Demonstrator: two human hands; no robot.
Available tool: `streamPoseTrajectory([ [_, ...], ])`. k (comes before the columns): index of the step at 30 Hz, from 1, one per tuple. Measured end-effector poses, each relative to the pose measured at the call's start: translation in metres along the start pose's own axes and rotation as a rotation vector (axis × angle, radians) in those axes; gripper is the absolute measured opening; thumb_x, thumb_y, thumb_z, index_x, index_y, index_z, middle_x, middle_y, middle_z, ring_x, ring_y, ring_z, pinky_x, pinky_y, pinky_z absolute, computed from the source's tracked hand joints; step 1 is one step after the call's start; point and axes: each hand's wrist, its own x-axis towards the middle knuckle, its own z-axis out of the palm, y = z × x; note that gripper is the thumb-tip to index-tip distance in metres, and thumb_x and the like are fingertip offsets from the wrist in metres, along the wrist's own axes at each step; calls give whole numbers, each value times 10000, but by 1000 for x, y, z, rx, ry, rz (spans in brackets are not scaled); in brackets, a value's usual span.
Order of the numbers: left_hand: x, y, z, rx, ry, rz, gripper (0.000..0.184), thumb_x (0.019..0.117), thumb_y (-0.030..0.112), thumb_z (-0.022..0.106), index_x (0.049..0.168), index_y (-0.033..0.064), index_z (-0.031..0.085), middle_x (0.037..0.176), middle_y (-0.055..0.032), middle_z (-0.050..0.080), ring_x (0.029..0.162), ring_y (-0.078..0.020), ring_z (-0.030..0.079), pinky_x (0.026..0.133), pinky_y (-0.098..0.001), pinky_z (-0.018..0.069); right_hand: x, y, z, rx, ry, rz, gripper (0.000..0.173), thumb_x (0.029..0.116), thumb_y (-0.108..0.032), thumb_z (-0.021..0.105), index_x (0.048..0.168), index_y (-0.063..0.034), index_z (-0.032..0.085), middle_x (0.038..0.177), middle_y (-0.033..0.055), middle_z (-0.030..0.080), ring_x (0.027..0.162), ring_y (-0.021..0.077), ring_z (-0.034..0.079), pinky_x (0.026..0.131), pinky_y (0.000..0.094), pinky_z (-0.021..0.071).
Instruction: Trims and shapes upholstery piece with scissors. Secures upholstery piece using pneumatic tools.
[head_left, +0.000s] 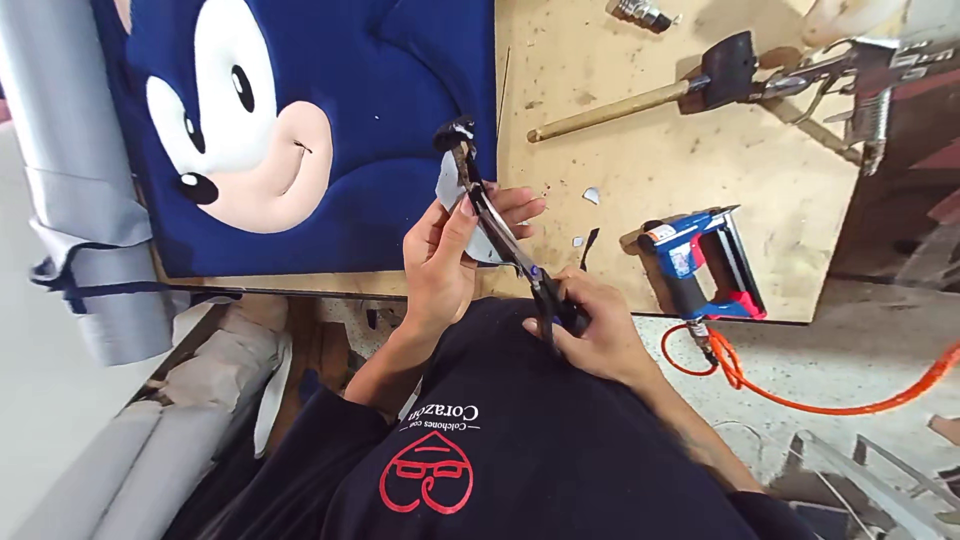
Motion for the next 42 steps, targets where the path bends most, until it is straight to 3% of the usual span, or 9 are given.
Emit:
streamPoseTrajectory([
  [4,-2,1,-3,37,16,7,307,1119,173,379,1251,-63,523,1238,-328,649,1124,-460,684,967,-572,580,0,-3,-1,-172,51,-37,460,878,-478,761,903,-42,618,955,92,613,817,117,583,679,268,497],
  [10,-2,0,0,43,58,4,251,1082,119,498,1234,-74,544,1213,-326,659,1116,-465,686,960,-586,583,0,-6,0,-231,113,-65,446,889,-453,759,910,-31,615,956,114,608,815,143,578,675,279,485],
  [18,-6,-5,1,18,52,-19,268,1075,107,504,1252,-86,563,1226,-330,660,1136,-463,679,984,-585,569,-1,-4,3,-175,99,-43,437,930,-451,725,887,-36,596,927,88,581,768,108,552,634,249,470],
  [23,-7,-8,0,101,61,62,260,1077,98,477,1215,-102,570,1183,-343,673,1096,-479,692,962,-598,578,-1,-7,3,-184,90,-33,429,941,-444,713,867,-40,588,930,89,584,762,103,548,629,245,463],
  [28,-6,-9,0,204,-10,126,283,1096,72,434,1263,-119,559,1248,-332,657,1165,-490,660,1003,-613,560,-1,-9,1,-182,85,-5,422,952,-444,699,866,-45,592,912,77,576,740,100,545,610,247,463],
  [37,-9,-16,-3,165,26,142,232,1046,58,556,1215,-89,615,1184,-313,693,1083,-462,708,942,-582,600,2,-11,4,-156,104,-36,395,936,-408,727,872,-36,610,899,78,569,737,100,546,607,241,469],
  [42,-10,-19,-3,176,-3,200,222,1040,50,562,1208,-86,615,1156,-306,706,1047,-448,724,920,-569,613,4,-14,5,-160,109,-59,410,948,-405,719,863,-25,592,904,92,571,745,109,543,616,240,461],
])
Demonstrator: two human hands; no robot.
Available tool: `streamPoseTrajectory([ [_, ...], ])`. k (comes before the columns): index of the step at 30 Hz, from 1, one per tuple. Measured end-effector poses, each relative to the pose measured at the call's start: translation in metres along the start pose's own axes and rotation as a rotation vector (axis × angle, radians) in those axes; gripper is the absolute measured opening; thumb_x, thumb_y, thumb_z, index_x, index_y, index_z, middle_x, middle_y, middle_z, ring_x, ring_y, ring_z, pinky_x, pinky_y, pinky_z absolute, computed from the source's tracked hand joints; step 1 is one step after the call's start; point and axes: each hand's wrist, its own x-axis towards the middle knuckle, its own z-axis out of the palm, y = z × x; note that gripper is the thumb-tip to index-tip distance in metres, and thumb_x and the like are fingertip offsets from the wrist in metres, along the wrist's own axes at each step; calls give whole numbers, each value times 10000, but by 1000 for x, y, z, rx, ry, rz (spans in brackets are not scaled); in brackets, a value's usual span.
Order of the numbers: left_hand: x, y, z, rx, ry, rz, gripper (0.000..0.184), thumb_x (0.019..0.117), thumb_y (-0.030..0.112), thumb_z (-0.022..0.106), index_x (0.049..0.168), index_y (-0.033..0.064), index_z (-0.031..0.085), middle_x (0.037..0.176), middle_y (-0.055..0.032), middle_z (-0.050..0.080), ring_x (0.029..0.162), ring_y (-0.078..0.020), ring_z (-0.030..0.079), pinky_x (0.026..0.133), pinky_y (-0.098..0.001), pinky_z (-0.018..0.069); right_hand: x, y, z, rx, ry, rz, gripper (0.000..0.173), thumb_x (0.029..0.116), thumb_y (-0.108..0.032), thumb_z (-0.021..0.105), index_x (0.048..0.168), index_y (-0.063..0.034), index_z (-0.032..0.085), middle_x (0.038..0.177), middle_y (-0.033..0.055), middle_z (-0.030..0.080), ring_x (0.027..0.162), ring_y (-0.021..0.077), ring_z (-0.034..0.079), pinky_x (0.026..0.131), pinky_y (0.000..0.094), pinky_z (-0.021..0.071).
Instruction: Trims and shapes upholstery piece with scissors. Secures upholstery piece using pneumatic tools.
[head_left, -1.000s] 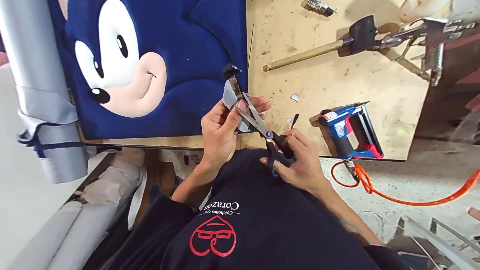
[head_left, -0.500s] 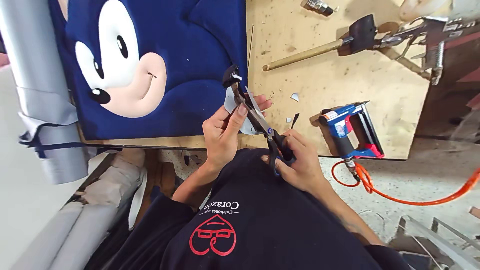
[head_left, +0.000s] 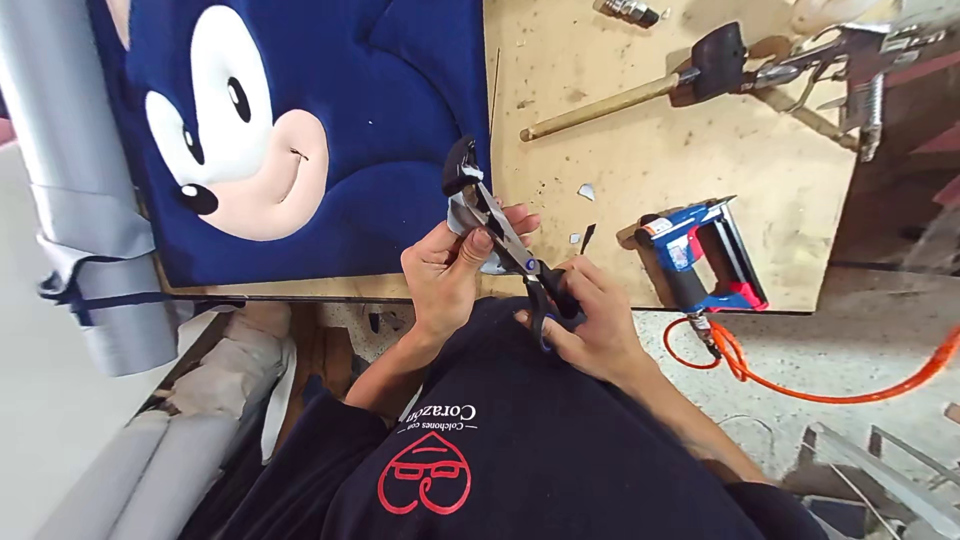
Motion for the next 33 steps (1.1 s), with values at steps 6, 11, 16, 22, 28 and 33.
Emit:
streamPoseTrajectory([
  [6,1,2,0,-40,-16,7,235,1053,86,550,1216,-75,603,1134,-300,710,1033,-442,728,910,-572,615,-1,2,0,-1,-30,-17,426,983,-420,676,860,-21,587,904,100,579,747,110,553,620,242,468],
  [11,1,3,0,-32,-19,11,198,1062,73,526,1161,-68,623,1116,-305,714,1023,-454,728,914,-576,611,-2,4,0,-6,-39,-20,425,992,-417,666,852,-24,586,893,98,579,745,116,549,620,248,459],
  [16,0,2,-1,22,-29,32,213,1061,65,525,1181,-84,617,1127,-303,714,1026,-445,730,918,-571,615,-2,3,1,22,-22,-13,396,949,-378,720,845,-23,581,888,100,584,759,119,566,617,245,481],
  [22,1,2,0,41,-26,49,185,1038,29,557,1163,-88,626,1116,-305,717,1023,-453,730,921,-577,613,0,1,1,43,-17,-18,406,934,-392,736,842,-28,584,885,86,583,752,108,564,609,239,475],
  [28,1,3,0,14,20,44,206,1051,59,543,1184,-79,620,1138,-308,706,1039,-450,723,927,-572,608,0,0,-1,6,-14,6,433,903,-439,747,855,-40,588,912,85,583,765,108,561,626,247,477],
  [33,4,0,-2,129,41,100,175,1010,7,600,1149,-80,661,1131,-297,718,1051,-459,720,928,-583,609,0,-1,-2,-50,60,20,427,901,-435,758,865,-41,598,906,91,580,762,120,562,622,255,477],
])
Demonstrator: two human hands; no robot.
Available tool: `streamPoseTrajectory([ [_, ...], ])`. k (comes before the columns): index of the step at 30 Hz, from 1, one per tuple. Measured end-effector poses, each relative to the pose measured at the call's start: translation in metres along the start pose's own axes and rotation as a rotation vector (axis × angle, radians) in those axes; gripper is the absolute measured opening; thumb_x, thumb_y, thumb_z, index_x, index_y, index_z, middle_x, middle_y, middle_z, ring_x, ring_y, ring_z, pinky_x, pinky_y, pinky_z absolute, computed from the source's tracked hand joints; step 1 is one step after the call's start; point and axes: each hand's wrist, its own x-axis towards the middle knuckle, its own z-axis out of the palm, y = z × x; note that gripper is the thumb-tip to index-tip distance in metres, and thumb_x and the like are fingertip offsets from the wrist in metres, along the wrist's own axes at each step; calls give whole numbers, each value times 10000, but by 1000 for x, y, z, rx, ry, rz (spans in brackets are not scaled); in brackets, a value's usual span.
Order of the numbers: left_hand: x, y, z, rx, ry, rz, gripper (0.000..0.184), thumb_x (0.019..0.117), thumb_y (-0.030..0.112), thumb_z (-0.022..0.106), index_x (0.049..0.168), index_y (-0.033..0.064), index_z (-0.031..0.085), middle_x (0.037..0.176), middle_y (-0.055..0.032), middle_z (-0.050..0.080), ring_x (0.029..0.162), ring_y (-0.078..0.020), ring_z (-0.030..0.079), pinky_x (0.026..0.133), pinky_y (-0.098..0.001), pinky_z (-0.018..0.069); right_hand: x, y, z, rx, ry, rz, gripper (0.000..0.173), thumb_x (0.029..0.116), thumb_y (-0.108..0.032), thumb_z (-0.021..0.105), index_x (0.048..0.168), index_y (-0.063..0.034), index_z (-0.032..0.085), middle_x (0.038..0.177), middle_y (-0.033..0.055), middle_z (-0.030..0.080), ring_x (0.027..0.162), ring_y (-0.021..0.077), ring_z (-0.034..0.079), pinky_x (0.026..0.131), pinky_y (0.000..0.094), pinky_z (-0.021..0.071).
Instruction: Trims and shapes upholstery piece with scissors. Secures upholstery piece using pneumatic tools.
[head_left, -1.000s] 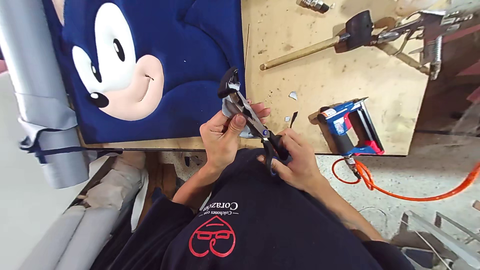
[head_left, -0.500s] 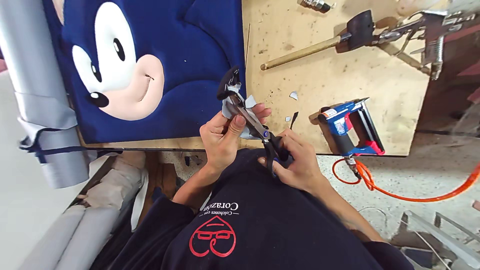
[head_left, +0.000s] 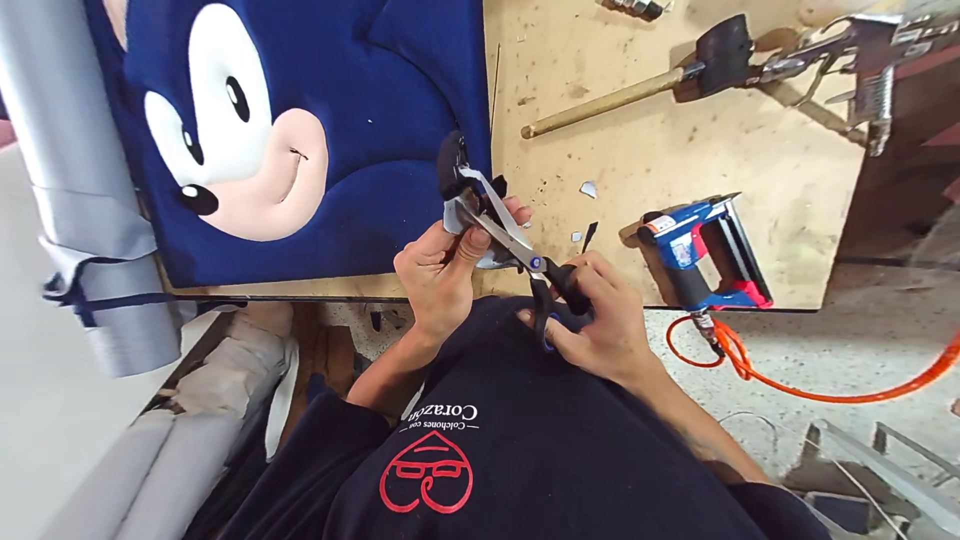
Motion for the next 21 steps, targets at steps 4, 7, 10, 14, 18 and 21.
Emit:
streamPoseTrajectory([
  [4,2,-1,-1,48,-18,30,168,999,6,618,1131,-82,673,1121,-285,726,1044,-446,727,930,-574,614,2,-2,-1,-6,4,-8,415,909,-427,753,862,-43,604,901,86,581,760,120,558,626,258,468],
  [7,2,0,-1,-7,-42,6,179,1009,7,602,1149,-85,664,1114,-291,725,1042,-448,727,930,-575,612,2,-1,-1,32,-16,-29,407,938,-414,730,853,-39,598,886,83,572,742,115,540,612,252,448],
  [10,1,2,0,-70,-73,-31,192,1041,40,557,1166,-75,648,1115,-289,721,1042,-437,726,922,-576,611,1,1,2,106,-56,-30,399,964,-400,705,852,-38,580,899,83,566,756,111,547,615,245,460],
  [14,0,3,0,-40,-70,1,188,1034,31,567,1160,-82,648,1110,-286,725,1028,-437,732,918,-572,616,1,1,1,76,-66,-14,394,972,-400,689,864,-33,594,925,91,586,763,112,558,625,248,471],
  [18,1,1,0,12,-68,46,174,1015,11,594,1141,-91,658,1096,-286,730,1015,-438,736,913,-572,623,2,-1,1,64,-57,-21,379,966,-376,701,854,-32,587,927,98,588,754,112,560,613,243,472],
  [21,0,0,-1,30,-91,57,165,1010,4,600,1126,-91,669,1083,-282,734,1004,-432,740,904,-563,628,2,-2,1,76,-58,-29,385,968,-378,700,852,-30,584,932,103,593,759,112,562,618,244,471],
])
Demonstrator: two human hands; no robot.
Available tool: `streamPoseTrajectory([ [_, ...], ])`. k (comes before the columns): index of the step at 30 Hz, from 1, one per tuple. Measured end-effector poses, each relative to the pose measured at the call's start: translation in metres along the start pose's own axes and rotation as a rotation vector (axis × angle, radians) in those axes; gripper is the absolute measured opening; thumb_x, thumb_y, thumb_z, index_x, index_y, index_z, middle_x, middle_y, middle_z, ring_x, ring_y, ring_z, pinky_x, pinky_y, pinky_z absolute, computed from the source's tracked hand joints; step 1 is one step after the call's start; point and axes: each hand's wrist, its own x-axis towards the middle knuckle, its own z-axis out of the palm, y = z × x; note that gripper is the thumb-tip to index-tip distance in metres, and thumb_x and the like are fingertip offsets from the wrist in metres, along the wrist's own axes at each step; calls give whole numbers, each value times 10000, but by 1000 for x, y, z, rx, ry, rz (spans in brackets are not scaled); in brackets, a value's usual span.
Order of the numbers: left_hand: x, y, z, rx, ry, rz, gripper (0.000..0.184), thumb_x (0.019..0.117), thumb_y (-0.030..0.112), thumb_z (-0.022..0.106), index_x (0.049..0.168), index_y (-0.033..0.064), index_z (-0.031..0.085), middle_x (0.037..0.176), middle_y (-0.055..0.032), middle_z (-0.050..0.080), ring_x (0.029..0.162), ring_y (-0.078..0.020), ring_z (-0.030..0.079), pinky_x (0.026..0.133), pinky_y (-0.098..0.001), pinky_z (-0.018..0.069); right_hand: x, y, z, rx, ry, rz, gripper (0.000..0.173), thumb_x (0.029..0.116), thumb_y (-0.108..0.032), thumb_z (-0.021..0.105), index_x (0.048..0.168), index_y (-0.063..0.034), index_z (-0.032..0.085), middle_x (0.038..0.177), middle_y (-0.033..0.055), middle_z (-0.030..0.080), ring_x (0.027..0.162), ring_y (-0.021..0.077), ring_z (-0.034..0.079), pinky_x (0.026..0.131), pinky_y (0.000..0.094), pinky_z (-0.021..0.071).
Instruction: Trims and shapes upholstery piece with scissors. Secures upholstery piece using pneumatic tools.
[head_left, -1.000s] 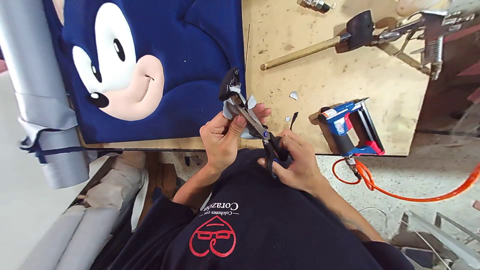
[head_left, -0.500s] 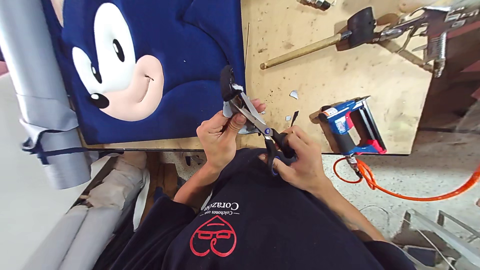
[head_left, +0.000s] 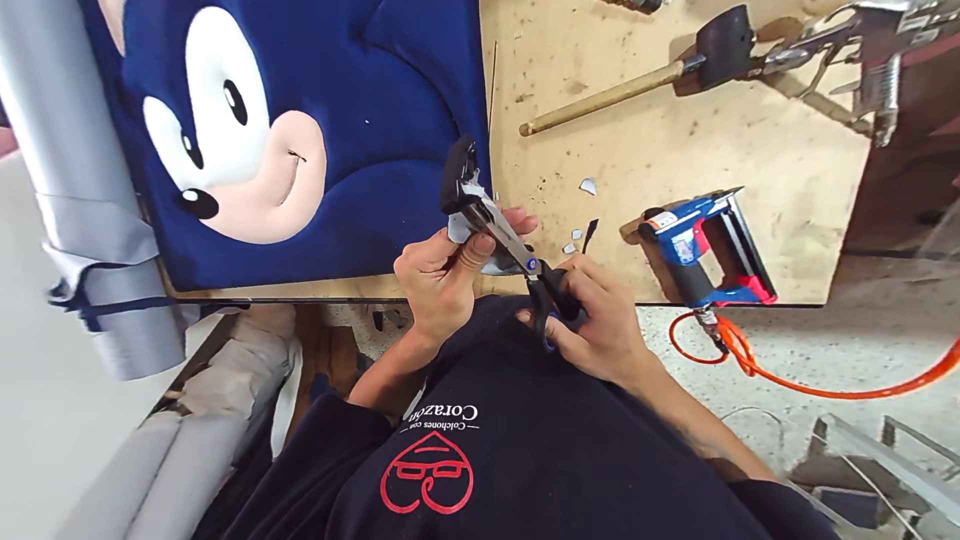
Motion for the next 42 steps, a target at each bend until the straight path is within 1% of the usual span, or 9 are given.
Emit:
streamPoseTrajectory([
  [11,-1,-2,-2,-117,-10,-2,148,1024,47,591,1107,-32,686,1053,-249,744,982,-395,749,901,-542,621,0,2,1,4,-23,-27,394,990,-380,675,843,-28,576,887,97,575,749,113,552,624,240,460],
  [16,-1,-3,-4,-141,-28,-16,155,1021,40,594,1119,-35,687,1055,-250,743,981,-393,749,898,-543,622,0,1,-1,-14,-5,-43,413,960,-396,710,831,-26,580,862,94,574,727,110,543,602,237,449],
  [18,-1,-3,-6,-135,-29,-18,147,1021,48,598,1106,-32,687,1054,-246,744,977,-390,750,892,-542,625,0,2,-1,-22,-8,-48,416,974,-398,692,828,-28,572,848,90,563,714,110,531,596,240,436],
  [24,-1,-3,-8,-213,-24,-83,167,1021,67,603,1134,-21,690,1082,-242,739,998,-380,746,909,-535,616,0,4,-1,-24,-20,-53,409,990,-385,681,833,-22,578,831,93,554,715,125,531,602,255,434],
  [30,-3,-5,-9,-108,-36,-11,146,1007,27,614,1099,-44,702,1055,-252,745,989,-398,747,902,-548,621,1,0,-1,-14,-21,-44,440,936,-427,729,816,-33,574,857,88,575,718,105,541,593,239,444],
  [34,-3,-6,-8,-64,-26,19,139,1005,43,625,1089,-36,704,1046,-243,749,977,-389,751,896,-544,626,0,2,0,-7,-18,-52,445,961,-430,704,816,-29,578,843,91,571,718,111,539,599,244,439],
  [37,-4,-4,-8,-150,-28,-27,151,1012,57,619,1107,-26,700,1051,-247,745,981,-389,749,894,-545,621,-1,4,0,0,-19,-69,429,976,-402,697,809,-29,568,827,88,558,718,112,532,600,242,434],
  [40,-4,-3,-8,-204,-34,-65,163,1018,70,610,1124,-19,697,1059,-243,743,985,-377,747,901,-536,616,0,3,-1,1,-26,-74,415,979,-385,698,816,-25,574,819,84,555,711,110,531,596,238,431],
  [42,-2,-5,-8,-149,-40,-32,155,1013,52,614,1103,-38,703,1047,-245,745,976,-381,750,891,-534,624,-1,2,0,-5,-11,-69,416,965,-386,715,812,-22,585,814,88,568,704,115,540,591,246,442],
])
